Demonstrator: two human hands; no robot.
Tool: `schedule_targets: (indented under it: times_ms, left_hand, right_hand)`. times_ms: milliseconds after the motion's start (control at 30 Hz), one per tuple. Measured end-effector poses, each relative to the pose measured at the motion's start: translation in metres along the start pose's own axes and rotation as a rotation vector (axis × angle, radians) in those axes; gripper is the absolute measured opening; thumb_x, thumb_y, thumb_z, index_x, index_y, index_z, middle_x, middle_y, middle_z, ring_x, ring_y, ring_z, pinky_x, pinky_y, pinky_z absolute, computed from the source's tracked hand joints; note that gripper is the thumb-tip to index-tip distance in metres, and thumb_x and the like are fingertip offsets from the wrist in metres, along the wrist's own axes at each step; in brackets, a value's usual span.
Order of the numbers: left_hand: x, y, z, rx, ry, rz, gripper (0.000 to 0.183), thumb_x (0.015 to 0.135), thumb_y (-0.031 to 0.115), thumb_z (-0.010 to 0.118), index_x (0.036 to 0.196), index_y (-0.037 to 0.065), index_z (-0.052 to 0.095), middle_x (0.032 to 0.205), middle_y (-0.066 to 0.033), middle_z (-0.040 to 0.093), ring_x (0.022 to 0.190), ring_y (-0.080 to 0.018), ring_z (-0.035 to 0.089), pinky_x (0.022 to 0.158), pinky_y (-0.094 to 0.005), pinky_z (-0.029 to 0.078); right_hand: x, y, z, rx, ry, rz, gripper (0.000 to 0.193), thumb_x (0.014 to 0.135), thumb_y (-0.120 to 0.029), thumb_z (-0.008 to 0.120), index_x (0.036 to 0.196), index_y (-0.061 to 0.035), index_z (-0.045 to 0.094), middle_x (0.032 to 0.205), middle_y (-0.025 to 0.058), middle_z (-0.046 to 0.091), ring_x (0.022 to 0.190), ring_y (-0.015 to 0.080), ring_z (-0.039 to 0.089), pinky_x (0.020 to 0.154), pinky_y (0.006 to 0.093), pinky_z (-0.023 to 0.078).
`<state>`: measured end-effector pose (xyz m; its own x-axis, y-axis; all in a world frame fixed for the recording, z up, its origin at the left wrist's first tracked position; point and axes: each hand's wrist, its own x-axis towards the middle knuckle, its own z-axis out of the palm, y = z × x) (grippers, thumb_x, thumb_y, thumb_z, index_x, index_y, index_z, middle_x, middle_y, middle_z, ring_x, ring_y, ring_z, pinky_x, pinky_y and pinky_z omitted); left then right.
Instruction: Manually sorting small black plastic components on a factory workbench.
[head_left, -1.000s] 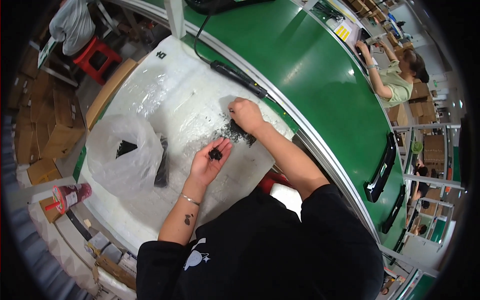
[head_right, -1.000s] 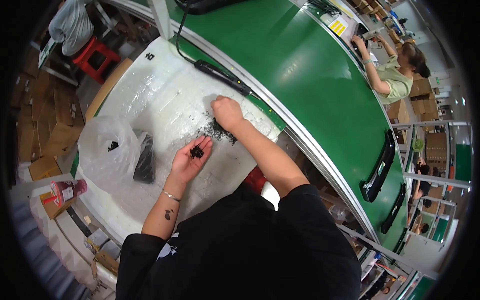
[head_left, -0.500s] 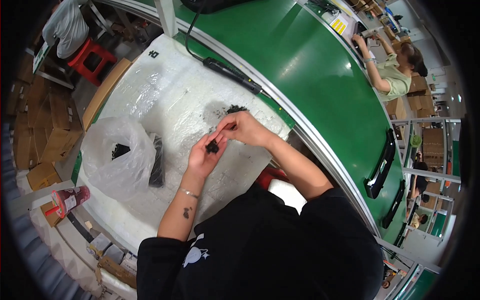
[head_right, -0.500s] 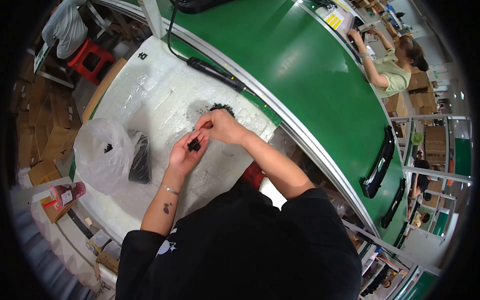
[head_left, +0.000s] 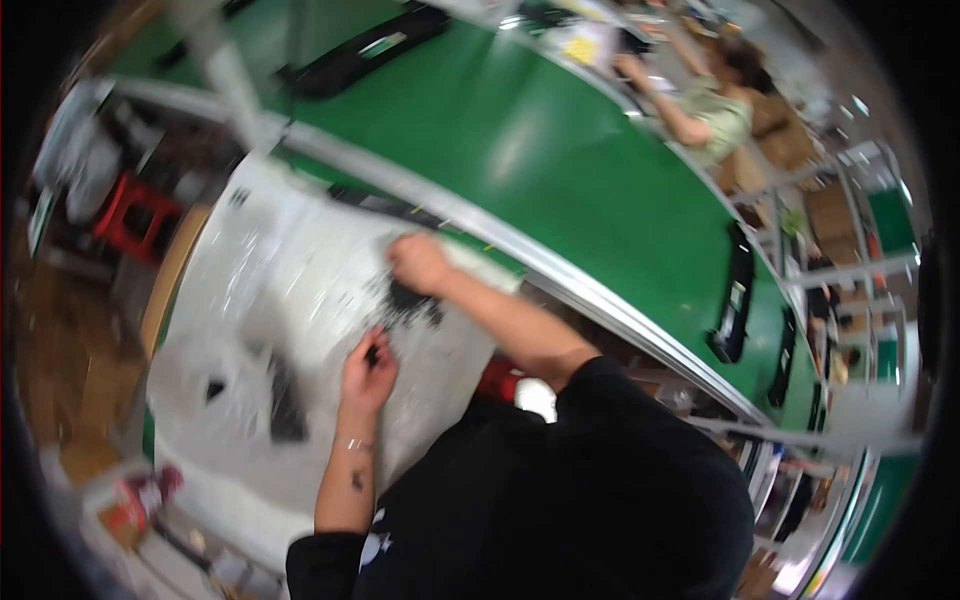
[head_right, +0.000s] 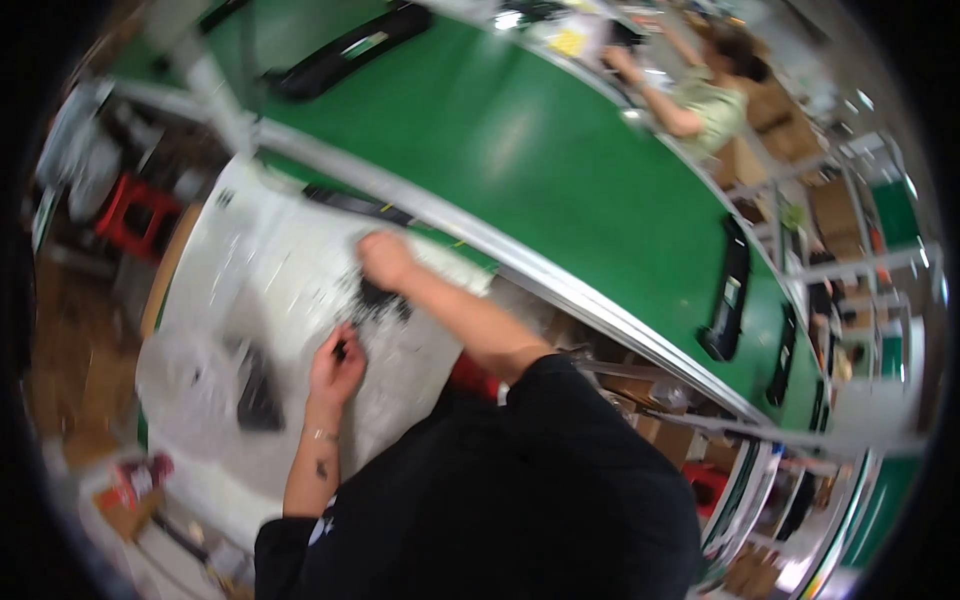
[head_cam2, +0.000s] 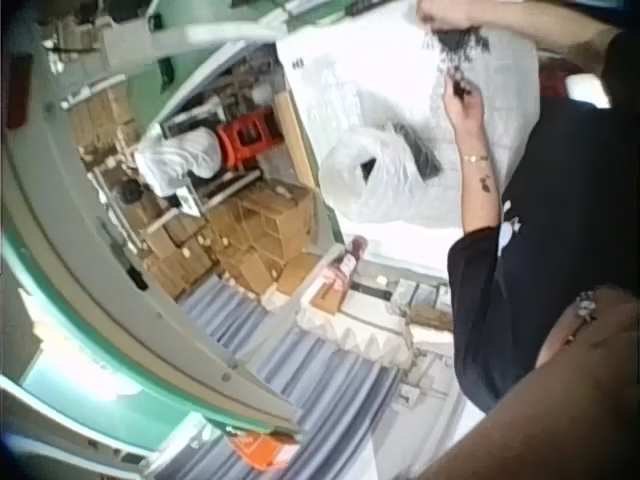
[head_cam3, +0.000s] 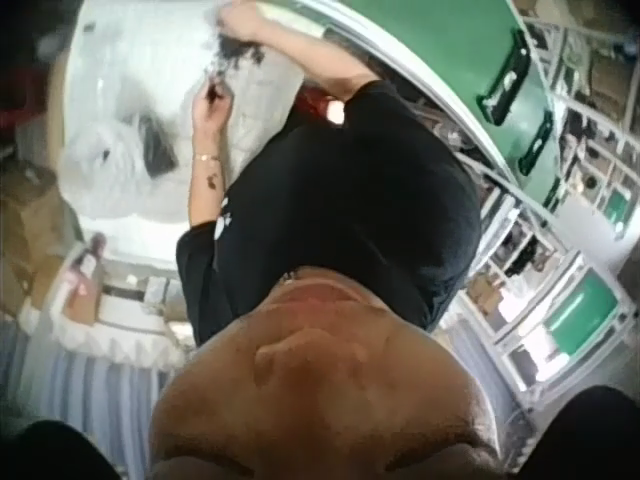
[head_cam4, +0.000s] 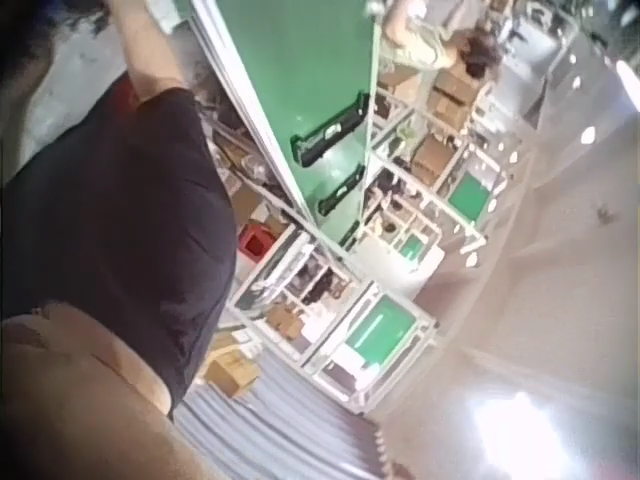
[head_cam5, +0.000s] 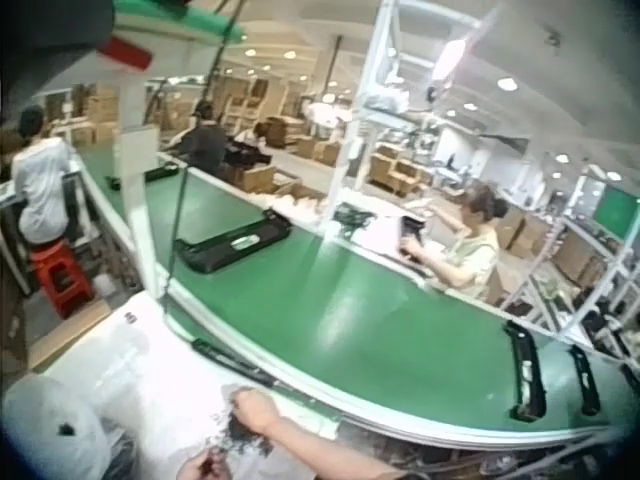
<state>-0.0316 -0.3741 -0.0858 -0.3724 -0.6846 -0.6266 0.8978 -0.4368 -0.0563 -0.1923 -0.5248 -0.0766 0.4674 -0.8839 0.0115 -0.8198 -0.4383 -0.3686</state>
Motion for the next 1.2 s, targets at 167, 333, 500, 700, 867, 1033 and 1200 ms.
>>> schedule_targets:
  times_ms: [167,333,500,700,867,1033,1200]
  left_hand:
    - [-0.008,0.004,0.001,-0.057,-0.049,-0.027,0.019,0.094,0.014,0.045,0.100,0.000,0.056,0.086,-0.0078,0.060,0.078,-0.0170,0.058,0.074,-0.0282,0.053]
    - [-0.013,-0.008,0.035,0.187,0.142,0.172,0.024,0.095,0.023,0.043,0.094,0.004,0.057,0.083,-0.0050,0.058,0.073,-0.0164,0.056,0.067,-0.0267,0.052]
    - [0.007,0.005,-0.008,0.047,-0.120,-0.119,0.024,0.094,0.026,0.046,0.078,0.009,0.051,0.067,-0.0001,0.046,0.056,-0.0104,0.041,0.048,-0.0206,0.037]
    - [0.000,0.004,-0.010,0.012,-0.055,-0.113,0.026,0.093,0.027,0.047,0.074,0.010,0.049,0.063,0.0011,0.042,0.051,-0.0092,0.035,0.043,-0.0198,0.031]
    - [0.001,0.005,-0.003,0.034,-0.010,-0.065,0.025,0.093,0.026,0.047,0.074,0.010,0.049,0.063,0.0005,0.043,0.052,-0.0099,0.037,0.044,-0.0196,0.033]
    - [-0.001,0.006,-0.017,0.020,-0.063,-0.122,0.025,0.093,0.025,0.047,0.074,0.009,0.049,0.064,-0.0005,0.044,0.053,-0.0105,0.038,0.046,-0.0214,0.035]
    - [-0.005,0.002,-0.005,0.024,-0.010,-0.061,0.021,0.093,0.023,0.047,0.081,0.008,0.055,0.072,-0.0008,0.051,0.060,-0.0115,0.046,0.056,-0.0217,0.044]
  right_hand:
    - [-0.020,-0.030,-0.018,0.340,0.132,-0.028,0.014,0.065,-0.005,0.059,0.078,-0.0061,0.064,0.080,0.0139,0.063,0.076,0.0318,0.062,0.067,0.0395,0.050]
    - [-0.055,-0.067,-0.047,0.643,-0.208,-0.214,0.009,0.070,-0.008,0.061,0.079,-0.0053,0.064,0.079,0.0130,0.062,0.077,0.0310,0.061,0.067,0.0385,0.049]
    - [-0.035,-0.038,-0.021,0.056,-0.025,-0.037,0.010,0.070,-0.007,0.056,0.074,-0.0020,0.063,0.090,0.0167,0.061,0.083,0.0327,0.062,0.071,0.0397,0.052]
    - [-0.025,-0.035,-0.008,0.002,-0.006,-0.080,0.011,0.073,-0.007,0.052,0.075,-0.0016,0.061,0.088,0.0152,0.059,0.089,0.0310,0.060,0.074,0.0389,0.051]
    - [-0.024,-0.042,-0.014,0.051,-0.006,-0.041,0.011,0.073,-0.007,0.052,0.076,-0.0018,0.061,0.088,0.0151,0.059,0.089,0.0314,0.059,0.074,0.0392,0.050]
    - [-0.036,-0.045,-0.007,0.120,0.110,-0.074,0.010,0.077,-0.007,0.051,0.084,-0.0024,0.056,0.091,0.0150,0.055,0.089,0.0324,0.058,0.072,0.0408,0.050]
    - [-0.054,-0.068,-0.027,0.511,0.144,-0.101,0.009,0.079,-0.009,0.057,0.082,-0.0019,0.052,0.075,0.0159,0.057,0.074,0.0361,0.058,0.064,0.0424,0.047]
